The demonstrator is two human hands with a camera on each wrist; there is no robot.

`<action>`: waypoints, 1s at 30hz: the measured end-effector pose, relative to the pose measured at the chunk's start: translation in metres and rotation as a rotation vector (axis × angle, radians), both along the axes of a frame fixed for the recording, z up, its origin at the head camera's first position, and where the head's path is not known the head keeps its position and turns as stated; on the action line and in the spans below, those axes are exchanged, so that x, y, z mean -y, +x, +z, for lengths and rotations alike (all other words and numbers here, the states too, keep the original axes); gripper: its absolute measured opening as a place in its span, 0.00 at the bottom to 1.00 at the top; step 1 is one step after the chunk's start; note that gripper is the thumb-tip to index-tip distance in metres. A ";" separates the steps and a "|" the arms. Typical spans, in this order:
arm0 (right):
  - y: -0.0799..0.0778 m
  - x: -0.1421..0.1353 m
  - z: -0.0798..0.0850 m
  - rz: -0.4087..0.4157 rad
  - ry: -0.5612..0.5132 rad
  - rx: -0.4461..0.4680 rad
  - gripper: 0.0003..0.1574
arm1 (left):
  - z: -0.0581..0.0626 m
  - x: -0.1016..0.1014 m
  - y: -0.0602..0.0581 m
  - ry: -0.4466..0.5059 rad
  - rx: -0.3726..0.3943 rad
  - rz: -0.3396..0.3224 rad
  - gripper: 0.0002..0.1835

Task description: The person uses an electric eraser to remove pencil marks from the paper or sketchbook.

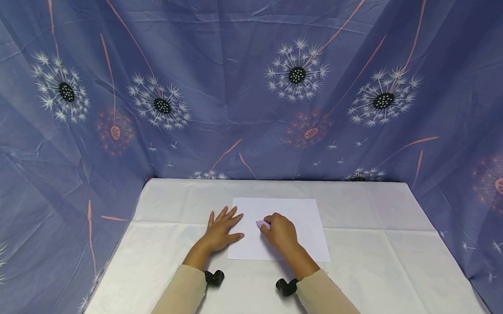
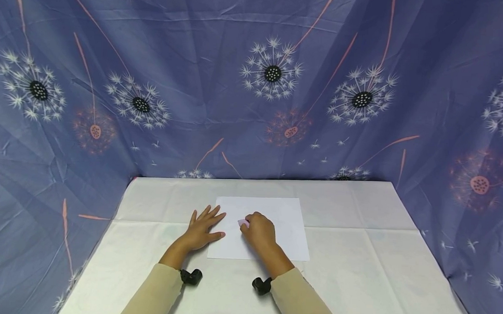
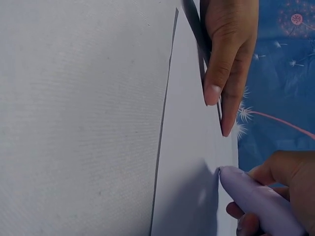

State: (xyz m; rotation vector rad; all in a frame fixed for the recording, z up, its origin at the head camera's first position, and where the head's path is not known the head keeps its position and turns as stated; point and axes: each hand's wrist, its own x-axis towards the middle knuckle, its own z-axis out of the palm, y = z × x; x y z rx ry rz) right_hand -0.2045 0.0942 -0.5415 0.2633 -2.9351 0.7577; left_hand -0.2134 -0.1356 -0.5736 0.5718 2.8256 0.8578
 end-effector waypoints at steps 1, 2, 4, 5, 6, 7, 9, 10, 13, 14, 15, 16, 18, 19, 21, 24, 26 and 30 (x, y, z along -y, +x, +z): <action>0.000 0.000 0.000 -0.008 -0.001 -0.002 0.14 | 0.000 0.000 0.000 0.000 0.001 0.000 0.36; 0.000 0.000 0.000 -0.015 0.000 -0.005 0.14 | 0.000 0.000 0.000 0.000 0.002 -0.001 0.36; 0.000 0.000 0.000 -0.020 0.002 -0.006 0.14 | 0.002 0.000 0.000 0.005 0.005 0.000 0.36; 0.000 0.001 0.001 -0.017 0.001 -0.002 0.14 | 0.002 0.000 0.000 0.005 0.006 0.000 0.36; 0.001 0.001 0.001 -0.010 0.001 0.000 0.14 | 0.002 0.000 0.000 0.005 0.006 0.001 0.36; 0.001 0.001 0.001 -0.003 0.001 0.003 0.14 | 0.002 0.000 0.000 0.005 0.005 0.003 0.36; 0.001 0.001 0.001 0.005 0.000 0.007 0.14 | 0.002 0.000 0.001 0.005 0.005 0.004 0.36; 0.001 0.001 0.001 0.004 0.001 0.007 0.15 | 0.001 0.000 0.001 0.003 0.006 0.006 0.36; 0.000 0.000 0.000 -0.021 0.005 -0.006 0.14 | 0.001 0.000 0.000 0.008 0.009 0.007 0.36; -0.001 -0.001 0.000 -0.030 0.006 -0.011 0.14 | 0.001 0.000 0.000 0.008 0.010 0.007 0.36; -0.001 -0.003 0.000 -0.039 0.008 -0.017 0.14 | 0.001 -0.001 0.000 0.009 0.011 0.007 0.36; -0.002 -0.004 0.000 -0.044 0.012 -0.025 0.14 | 0.001 -0.001 0.000 0.010 0.011 0.006 0.36; -0.003 -0.007 0.000 -0.054 0.007 -0.034 0.14 | 0.002 -0.001 0.000 0.011 0.012 0.005 0.36; -0.003 -0.008 0.000 -0.056 0.004 -0.037 0.14 | 0.001 0.000 0.000 0.012 0.012 0.004 0.36; -0.004 -0.010 0.000 -0.059 0.002 -0.036 0.15 | 0.001 0.000 0.000 0.013 0.011 0.003 0.36; -0.003 -0.009 0.000 -0.049 -0.004 -0.019 0.14 | 0.000 0.000 0.000 0.012 0.006 0.002 0.36; -0.003 -0.009 0.000 -0.036 -0.005 -0.009 0.14 | 0.000 0.000 0.000 0.008 0.003 0.001 0.36; -0.003 -0.010 0.000 -0.044 -0.002 -0.013 0.14 | 0.001 0.000 0.000 0.005 0.004 0.001 0.36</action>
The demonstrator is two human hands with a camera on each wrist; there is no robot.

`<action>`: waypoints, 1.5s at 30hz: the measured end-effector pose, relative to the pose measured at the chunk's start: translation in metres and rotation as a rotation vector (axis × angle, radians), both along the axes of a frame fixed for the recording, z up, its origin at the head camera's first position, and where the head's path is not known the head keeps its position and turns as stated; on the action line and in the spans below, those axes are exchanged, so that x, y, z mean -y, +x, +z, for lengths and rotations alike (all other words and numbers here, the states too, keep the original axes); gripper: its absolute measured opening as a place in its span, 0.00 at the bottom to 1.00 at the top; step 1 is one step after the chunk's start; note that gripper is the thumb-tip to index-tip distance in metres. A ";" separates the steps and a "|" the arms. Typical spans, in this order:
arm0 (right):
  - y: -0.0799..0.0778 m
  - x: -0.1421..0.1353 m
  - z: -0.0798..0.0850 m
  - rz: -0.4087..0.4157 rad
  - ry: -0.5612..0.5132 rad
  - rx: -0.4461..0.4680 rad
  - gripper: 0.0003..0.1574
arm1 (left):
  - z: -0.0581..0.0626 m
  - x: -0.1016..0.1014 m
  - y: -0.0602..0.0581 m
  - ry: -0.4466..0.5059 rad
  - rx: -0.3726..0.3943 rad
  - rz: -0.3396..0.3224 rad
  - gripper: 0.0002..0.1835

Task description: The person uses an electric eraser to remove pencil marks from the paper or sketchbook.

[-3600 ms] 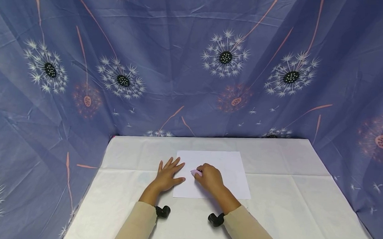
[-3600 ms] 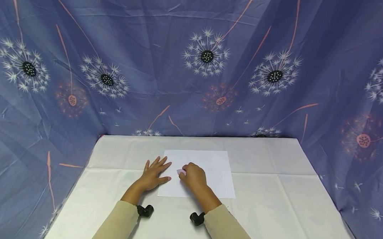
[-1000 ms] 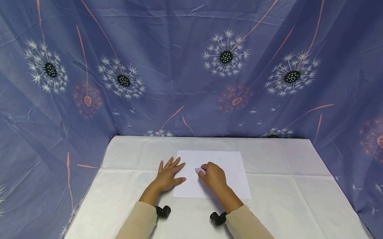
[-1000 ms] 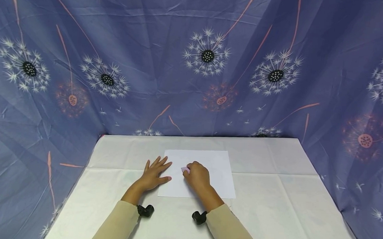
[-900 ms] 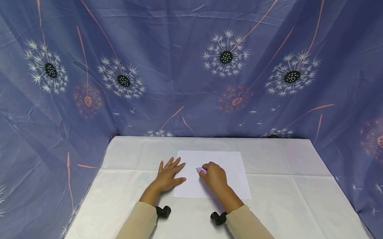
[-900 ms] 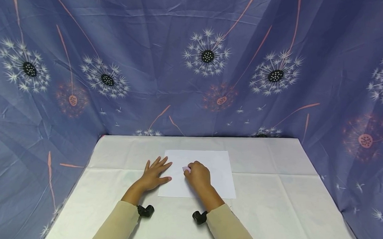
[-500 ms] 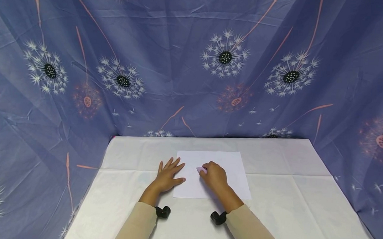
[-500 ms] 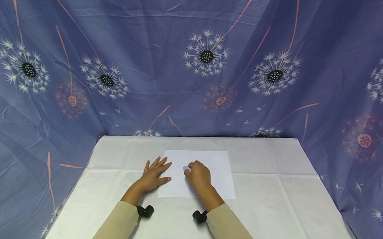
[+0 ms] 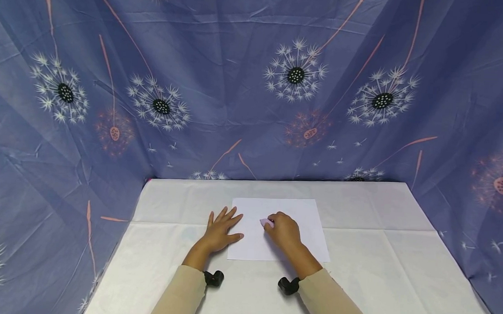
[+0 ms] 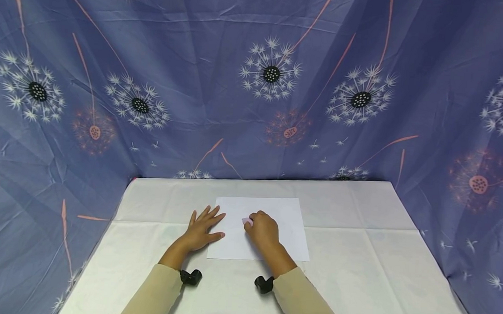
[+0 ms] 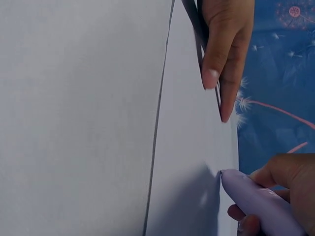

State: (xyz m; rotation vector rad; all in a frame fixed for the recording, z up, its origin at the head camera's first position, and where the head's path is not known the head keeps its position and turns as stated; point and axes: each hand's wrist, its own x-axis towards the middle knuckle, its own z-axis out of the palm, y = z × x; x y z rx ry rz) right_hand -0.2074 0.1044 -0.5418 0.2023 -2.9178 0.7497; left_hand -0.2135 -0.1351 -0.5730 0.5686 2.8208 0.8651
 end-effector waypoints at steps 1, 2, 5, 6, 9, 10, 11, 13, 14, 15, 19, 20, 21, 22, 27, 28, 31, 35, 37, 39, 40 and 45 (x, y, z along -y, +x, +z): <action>0.000 0.000 0.000 -0.009 0.006 -0.004 0.15 | 0.000 0.000 0.000 0.003 0.001 0.000 0.36; -0.001 -0.001 -0.001 -0.019 0.008 -0.007 0.14 | 0.000 0.000 0.000 0.004 0.003 0.000 0.36; -0.001 0.000 -0.001 -0.022 0.007 -0.005 0.14 | 0.000 0.000 0.000 0.007 0.002 0.000 0.36; 0.000 0.001 -0.001 -0.011 0.006 -0.004 0.14 | 0.000 0.000 0.000 0.006 0.001 -0.001 0.36; 0.001 0.003 0.000 0.031 -0.001 0.005 0.14 | 0.000 0.000 0.000 -0.005 -0.002 -0.002 0.36; 0.001 0.004 -0.001 0.040 0.002 0.005 0.15 | 0.000 0.000 0.000 -0.006 -0.002 -0.002 0.36; 0.001 0.004 -0.001 0.044 0.002 0.006 0.15 | 0.000 0.000 0.000 -0.003 -0.001 -0.002 0.36; 0.001 0.003 -0.001 0.029 0.006 0.006 0.15 | 0.000 0.000 0.000 0.003 0.002 -0.002 0.36; 0.000 0.002 -0.001 0.015 0.012 0.005 0.15 | 0.000 0.000 0.000 0.005 0.005 -0.002 0.36; 0.000 0.001 -0.001 -0.001 0.013 0.004 0.15 | 0.001 0.000 0.000 0.003 0.006 -0.002 0.36; 0.000 -0.003 -0.001 -0.037 0.015 0.008 0.15 | 0.001 0.000 0.000 -0.002 0.009 -0.002 0.36; 0.000 -0.002 -0.001 -0.034 0.014 0.009 0.15 | 0.001 0.000 0.000 -0.001 0.009 -0.002 0.36; 0.000 -0.002 -0.001 -0.026 0.009 0.011 0.15 | 0.001 0.000 0.000 -0.002 0.009 -0.003 0.36; 0.000 -0.001 -0.001 -0.013 0.007 0.016 0.16 | 0.001 0.001 0.001 0.000 0.008 -0.003 0.36; 0.001 0.003 0.000 0.024 0.004 0.022 0.17 | 0.000 0.001 0.000 -0.002 0.010 -0.002 0.36; 0.001 0.003 0.000 0.016 0.007 0.019 0.17 | 0.000 0.001 0.000 -0.001 0.009 -0.001 0.36; 0.001 0.002 0.001 -0.022 0.016 0.009 0.16 | -0.001 0.001 -0.001 -0.006 0.007 -0.001 0.36; 0.001 0.002 0.002 -0.006 0.012 0.024 0.15 | -0.002 0.000 -0.002 -0.012 0.004 0.002 0.36; 0.002 0.003 0.003 0.021 0.009 0.030 0.15 | -0.002 0.000 -0.002 -0.009 0.003 0.004 0.36; 0.002 0.004 0.003 0.033 0.013 0.024 0.15 | -0.002 0.000 -0.001 -0.008 0.004 0.005 0.36; 0.002 0.003 0.003 0.027 0.018 0.016 0.15 | -0.002 0.001 -0.001 -0.006 0.003 0.003 0.36; 0.001 0.002 0.002 0.003 0.032 -0.005 0.14 | -0.002 0.001 -0.001 -0.007 0.009 -0.001 0.36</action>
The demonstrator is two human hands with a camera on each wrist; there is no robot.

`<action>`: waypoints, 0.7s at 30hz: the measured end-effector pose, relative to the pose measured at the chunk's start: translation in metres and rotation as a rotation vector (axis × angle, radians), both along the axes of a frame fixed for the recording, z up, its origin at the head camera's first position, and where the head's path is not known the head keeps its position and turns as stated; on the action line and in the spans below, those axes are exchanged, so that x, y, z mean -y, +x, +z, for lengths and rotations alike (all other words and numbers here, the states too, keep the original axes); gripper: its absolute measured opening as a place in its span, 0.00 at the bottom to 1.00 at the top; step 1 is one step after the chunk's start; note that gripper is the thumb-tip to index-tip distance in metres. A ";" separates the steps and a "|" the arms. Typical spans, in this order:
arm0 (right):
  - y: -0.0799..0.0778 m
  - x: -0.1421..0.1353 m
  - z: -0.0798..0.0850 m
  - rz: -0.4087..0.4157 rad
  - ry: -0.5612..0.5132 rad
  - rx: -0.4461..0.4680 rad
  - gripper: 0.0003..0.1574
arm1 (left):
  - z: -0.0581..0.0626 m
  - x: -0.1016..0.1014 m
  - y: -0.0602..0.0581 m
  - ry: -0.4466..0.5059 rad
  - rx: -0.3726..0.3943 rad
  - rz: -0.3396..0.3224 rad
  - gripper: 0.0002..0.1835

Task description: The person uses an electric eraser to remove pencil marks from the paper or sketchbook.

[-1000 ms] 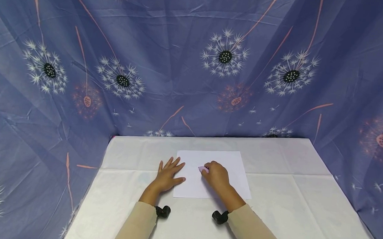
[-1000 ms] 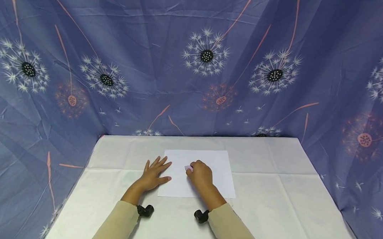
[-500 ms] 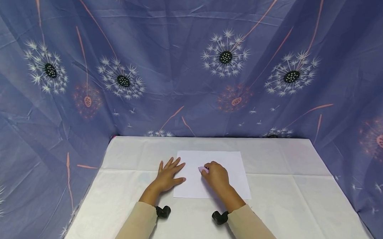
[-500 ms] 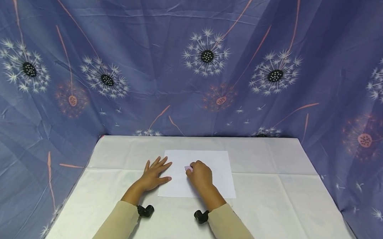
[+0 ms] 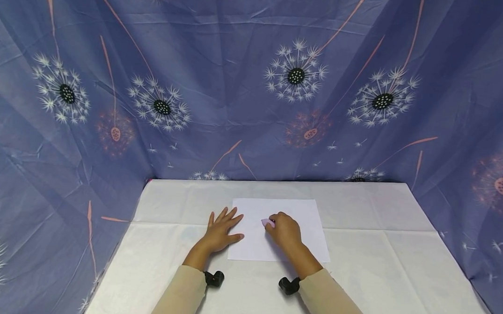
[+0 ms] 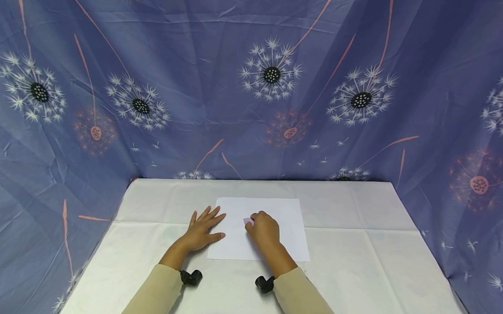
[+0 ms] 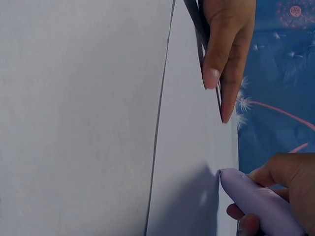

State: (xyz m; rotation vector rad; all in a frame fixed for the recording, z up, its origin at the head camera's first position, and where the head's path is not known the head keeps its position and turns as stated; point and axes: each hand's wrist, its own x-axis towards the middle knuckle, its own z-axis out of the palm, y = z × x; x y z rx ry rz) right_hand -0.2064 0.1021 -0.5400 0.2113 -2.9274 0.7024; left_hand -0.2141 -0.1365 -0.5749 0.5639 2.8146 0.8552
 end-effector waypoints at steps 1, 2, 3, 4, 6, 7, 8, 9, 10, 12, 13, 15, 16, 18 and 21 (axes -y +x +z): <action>0.000 0.000 0.000 0.009 -0.001 0.005 0.14 | 0.000 0.000 0.000 -0.003 -0.001 0.000 0.36; 0.000 0.000 0.000 0.019 -0.006 0.013 0.14 | 0.000 0.000 0.000 -0.007 0.001 0.002 0.36; 0.001 0.001 -0.001 0.027 -0.011 0.021 0.14 | -0.001 0.000 0.000 -0.011 0.001 0.002 0.36; 0.001 0.002 -0.001 0.031 -0.015 0.025 0.15 | -0.001 0.000 0.000 -0.016 0.002 0.004 0.36; 0.001 0.002 0.000 0.028 -0.007 0.025 0.15 | 0.000 -0.001 0.000 -0.010 0.001 0.005 0.36; 0.000 0.002 0.000 0.021 -0.005 0.020 0.15 | -0.001 -0.001 0.000 -0.003 -0.003 0.004 0.36; 0.001 0.001 0.000 0.012 -0.003 0.014 0.15 | 0.000 -0.001 0.000 0.001 -0.003 0.004 0.36; 0.001 0.001 0.001 0.006 -0.002 0.006 0.14 | 0.000 -0.001 0.000 0.000 -0.001 0.003 0.36; 0.001 0.001 0.001 0.001 -0.002 0.001 0.14 | 0.000 -0.001 0.000 0.004 -0.003 0.001 0.36; 0.001 0.001 0.001 0.009 -0.009 -0.001 0.14 | -0.001 0.000 0.000 -0.003 0.000 0.000 0.36; 0.001 0.001 0.000 0.017 -0.011 0.001 0.14 | -0.001 0.000 0.000 -0.009 0.004 0.000 0.37; 0.001 0.002 -0.001 0.034 -0.013 0.005 0.13 | -0.002 0.000 -0.001 -0.017 0.003 -0.003 0.37; 0.001 0.003 -0.001 0.038 -0.014 0.007 0.14 | -0.002 0.000 -0.001 -0.015 0.001 -0.002 0.37; 0.001 0.002 -0.001 0.037 -0.013 0.004 0.14 | -0.002 0.000 -0.001 -0.018 0.003 -0.001 0.37; 0.000 -0.001 0.000 0.007 -0.014 -0.003 0.14 | -0.002 0.000 -0.001 -0.011 0.009 0.007 0.36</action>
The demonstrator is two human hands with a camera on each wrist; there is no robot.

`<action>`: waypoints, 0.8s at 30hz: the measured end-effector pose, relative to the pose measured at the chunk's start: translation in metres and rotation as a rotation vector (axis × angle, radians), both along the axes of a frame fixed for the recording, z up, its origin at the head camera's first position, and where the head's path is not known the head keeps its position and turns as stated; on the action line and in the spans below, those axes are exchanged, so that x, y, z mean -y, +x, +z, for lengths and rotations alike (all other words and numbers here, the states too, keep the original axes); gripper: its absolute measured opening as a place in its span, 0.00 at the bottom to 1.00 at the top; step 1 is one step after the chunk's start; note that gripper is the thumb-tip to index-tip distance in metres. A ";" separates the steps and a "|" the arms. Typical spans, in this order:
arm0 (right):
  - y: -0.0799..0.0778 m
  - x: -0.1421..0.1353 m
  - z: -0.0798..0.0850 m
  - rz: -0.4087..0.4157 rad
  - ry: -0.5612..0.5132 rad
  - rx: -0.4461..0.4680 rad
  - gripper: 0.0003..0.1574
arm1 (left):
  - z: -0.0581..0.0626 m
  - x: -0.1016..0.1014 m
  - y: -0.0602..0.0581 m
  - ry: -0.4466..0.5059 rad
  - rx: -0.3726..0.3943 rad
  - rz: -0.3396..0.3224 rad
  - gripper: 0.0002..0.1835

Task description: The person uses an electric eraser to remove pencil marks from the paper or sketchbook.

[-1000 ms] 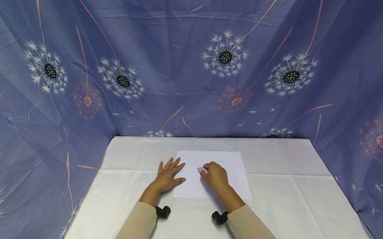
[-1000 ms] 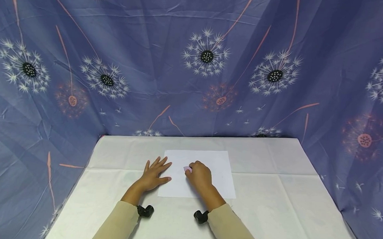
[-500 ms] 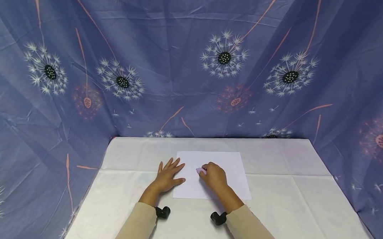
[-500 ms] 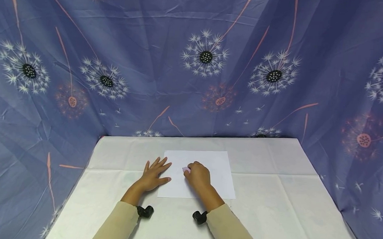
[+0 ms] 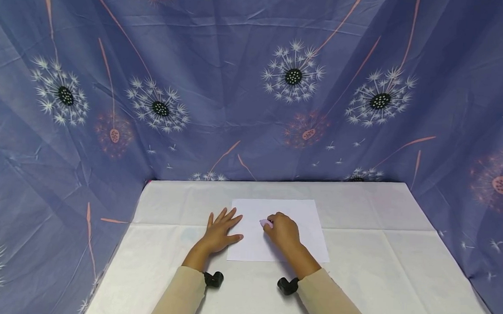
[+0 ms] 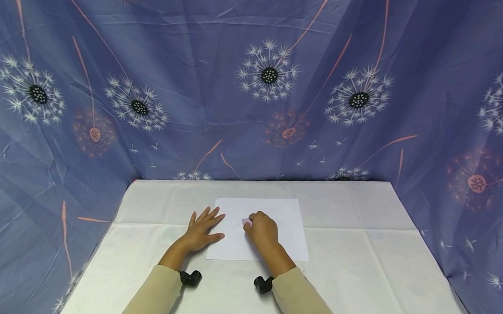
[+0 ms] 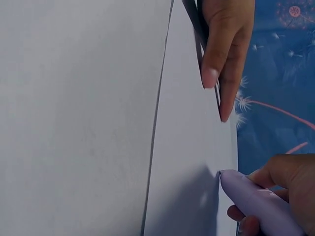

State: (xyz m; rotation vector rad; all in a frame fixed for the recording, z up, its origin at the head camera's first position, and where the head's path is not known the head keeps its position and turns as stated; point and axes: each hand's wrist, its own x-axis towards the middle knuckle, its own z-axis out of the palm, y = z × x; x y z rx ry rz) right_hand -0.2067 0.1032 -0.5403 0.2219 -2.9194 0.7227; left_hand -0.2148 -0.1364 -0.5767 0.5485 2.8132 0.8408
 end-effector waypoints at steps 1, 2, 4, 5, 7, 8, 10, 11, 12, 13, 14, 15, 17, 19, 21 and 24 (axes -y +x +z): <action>0.000 -0.001 0.000 -0.012 0.000 0.001 0.15 | 0.000 0.000 0.000 0.004 0.000 0.002 0.36; -0.001 -0.003 0.000 -0.018 0.003 0.002 0.15 | 0.000 0.000 0.000 0.006 0.000 0.003 0.36; -0.002 -0.006 0.001 -0.030 0.009 0.006 0.15 | 0.000 0.000 0.001 0.009 -0.002 0.004 0.36; -0.003 -0.008 0.001 -0.036 0.016 0.007 0.15 | 0.000 -0.001 0.001 0.011 -0.004 0.003 0.36; -0.004 -0.010 0.001 -0.048 0.017 0.011 0.16 | 0.000 -0.001 0.000 0.012 -0.006 0.002 0.36; -0.005 -0.011 0.001 -0.052 0.017 0.013 0.16 | 0.000 0.000 0.000 0.013 -0.004 0.002 0.37; -0.006 -0.012 0.001 -0.053 0.007 0.020 0.16 | 0.000 0.000 0.000 0.011 -0.001 0.002 0.37; -0.006 -0.012 0.001 -0.048 0.005 0.025 0.17 | 0.000 0.000 0.000 0.014 0.000 0.002 0.37; -0.006 -0.012 0.001 -0.036 0.002 0.029 0.17 | 0.001 0.000 0.000 0.013 0.001 0.003 0.37; -0.006 -0.011 0.001 -0.027 -0.001 0.037 0.17 | 0.001 0.000 0.000 0.014 0.002 0.002 0.36; -0.006 -0.011 0.001 -0.018 -0.002 0.044 0.17 | 0.001 0.000 0.000 0.011 0.003 0.002 0.37; -0.007 -0.011 0.001 -0.011 -0.002 0.046 0.16 | 0.001 0.001 0.000 0.008 0.003 0.001 0.37; -0.007 -0.011 0.000 -0.009 0.003 0.046 0.17 | 0.001 0.001 0.001 0.012 0.002 -0.002 0.37; -0.008 -0.012 0.000 -0.023 0.007 0.037 0.17 | 0.002 0.001 0.001 0.019 -0.001 -0.005 0.37; -0.008 -0.013 0.000 -0.038 0.015 0.023 0.17 | 0.002 0.001 0.001 0.023 -0.002 -0.010 0.37; -0.009 -0.014 0.001 -0.039 0.019 0.025 0.17 | 0.003 0.000 0.001 0.024 -0.007 -0.013 0.36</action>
